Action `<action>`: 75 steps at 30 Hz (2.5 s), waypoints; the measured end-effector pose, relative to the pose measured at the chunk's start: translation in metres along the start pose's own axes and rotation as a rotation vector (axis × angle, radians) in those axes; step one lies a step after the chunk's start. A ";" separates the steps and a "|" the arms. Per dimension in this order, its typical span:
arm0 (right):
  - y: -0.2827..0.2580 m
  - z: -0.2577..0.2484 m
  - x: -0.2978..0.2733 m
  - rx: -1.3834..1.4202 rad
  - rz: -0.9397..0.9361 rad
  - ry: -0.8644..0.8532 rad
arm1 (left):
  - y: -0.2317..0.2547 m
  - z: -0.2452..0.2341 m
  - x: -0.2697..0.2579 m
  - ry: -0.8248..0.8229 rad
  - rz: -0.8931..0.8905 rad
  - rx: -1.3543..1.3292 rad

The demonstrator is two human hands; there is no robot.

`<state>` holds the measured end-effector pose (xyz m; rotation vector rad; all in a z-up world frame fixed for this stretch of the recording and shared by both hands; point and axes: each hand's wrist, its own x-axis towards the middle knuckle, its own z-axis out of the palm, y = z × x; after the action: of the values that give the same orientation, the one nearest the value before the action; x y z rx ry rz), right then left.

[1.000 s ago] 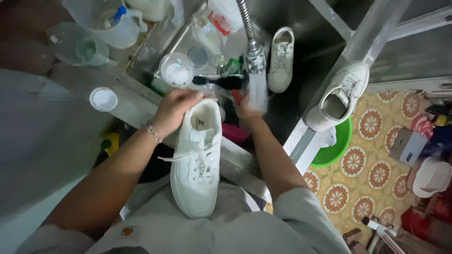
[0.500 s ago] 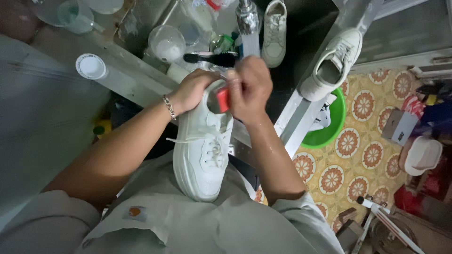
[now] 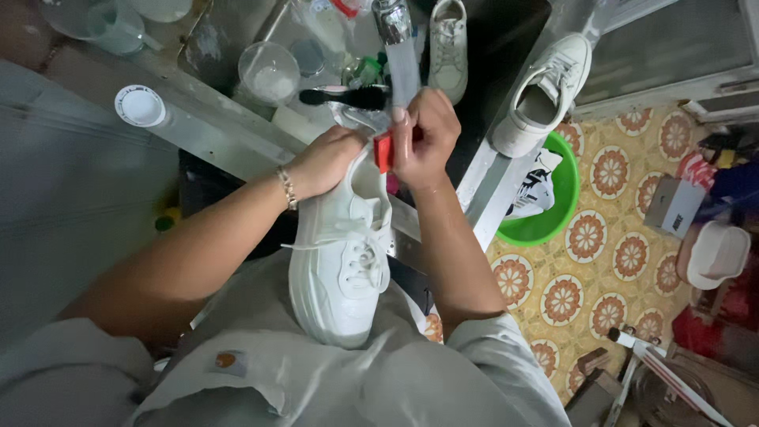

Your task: The person scrubs a white sneaker with a brush and cleaning solution at a sink, rinses it under running water, and places it in a green bucket. They then retrieve another white sneaker from a blue bucket and scrub its interior and exterior with a brush.

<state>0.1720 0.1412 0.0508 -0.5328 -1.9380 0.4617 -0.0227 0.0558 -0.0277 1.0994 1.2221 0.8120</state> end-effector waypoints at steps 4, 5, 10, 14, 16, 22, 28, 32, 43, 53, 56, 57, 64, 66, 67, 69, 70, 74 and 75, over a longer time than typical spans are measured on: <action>0.001 0.007 -0.018 0.038 -0.086 0.015 | 0.002 0.003 0.005 -0.052 0.051 -0.073; 0.003 0.008 -0.019 0.046 -0.106 0.023 | 0.017 0.000 0.003 -0.064 0.078 -0.001; -0.021 0.014 -0.008 0.034 -0.002 -0.001 | 0.003 0.001 -0.006 -0.089 0.217 0.119; 0.009 0.007 0.008 0.105 0.003 0.023 | -0.006 -0.003 -0.015 -0.087 0.313 0.236; -0.021 0.019 0.005 0.134 -0.037 0.011 | -0.011 -0.004 -0.014 -0.087 0.282 0.222; 0.020 -0.024 0.003 -0.131 0.004 -0.016 | 0.084 -0.003 -0.048 -0.055 -0.099 -0.136; 0.036 -0.045 -0.016 0.131 0.517 0.221 | 0.067 -0.015 -0.045 0.016 -0.077 -0.254; 0.001 -0.024 -0.027 0.373 0.931 0.421 | 0.061 -0.016 -0.044 0.062 0.005 -0.269; 0.030 -0.008 -0.083 0.830 1.682 0.638 | 0.039 -0.021 -0.069 0.163 0.043 -0.248; 0.120 0.097 -0.136 0.833 1.724 0.381 | 0.066 -0.058 -0.121 0.529 0.111 -0.042; 0.128 0.152 -0.121 0.484 1.487 -0.210 | 0.096 -0.065 -0.130 0.537 0.078 -0.185; 0.120 0.169 -0.095 0.491 1.492 -0.222 | 0.102 -0.070 -0.129 0.548 0.068 -0.184; 0.166 0.324 -0.082 -0.515 0.408 -1.200 | 0.078 -0.094 -0.133 0.315 0.160 -0.388; 0.200 0.359 -0.109 -0.554 0.358 -1.238 | 0.073 -0.096 -0.137 0.267 0.177 -0.408; 0.217 0.364 -0.112 -0.497 0.359 -1.300 | 0.075 -0.098 -0.137 0.241 0.216 -0.388; 0.247 0.374 -0.128 -0.435 0.357 -1.366 | 0.070 -0.099 -0.135 0.219 0.252 -0.370; 0.259 0.379 -0.142 -0.418 0.365 -1.363 | 0.064 -0.097 -0.133 0.242 0.286 -0.319; 0.195 0.337 -0.066 -0.377 0.538 -1.367 | 0.088 -0.098 -0.130 0.349 0.186 -0.175; 0.190 0.317 -0.055 -0.383 0.541 -1.365 | 0.083 -0.098 -0.127 0.344 0.190 -0.177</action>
<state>-0.0670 0.2420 -0.2181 -1.2015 -3.2201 0.9589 -0.1364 -0.0172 0.0915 0.9647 1.3102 1.2707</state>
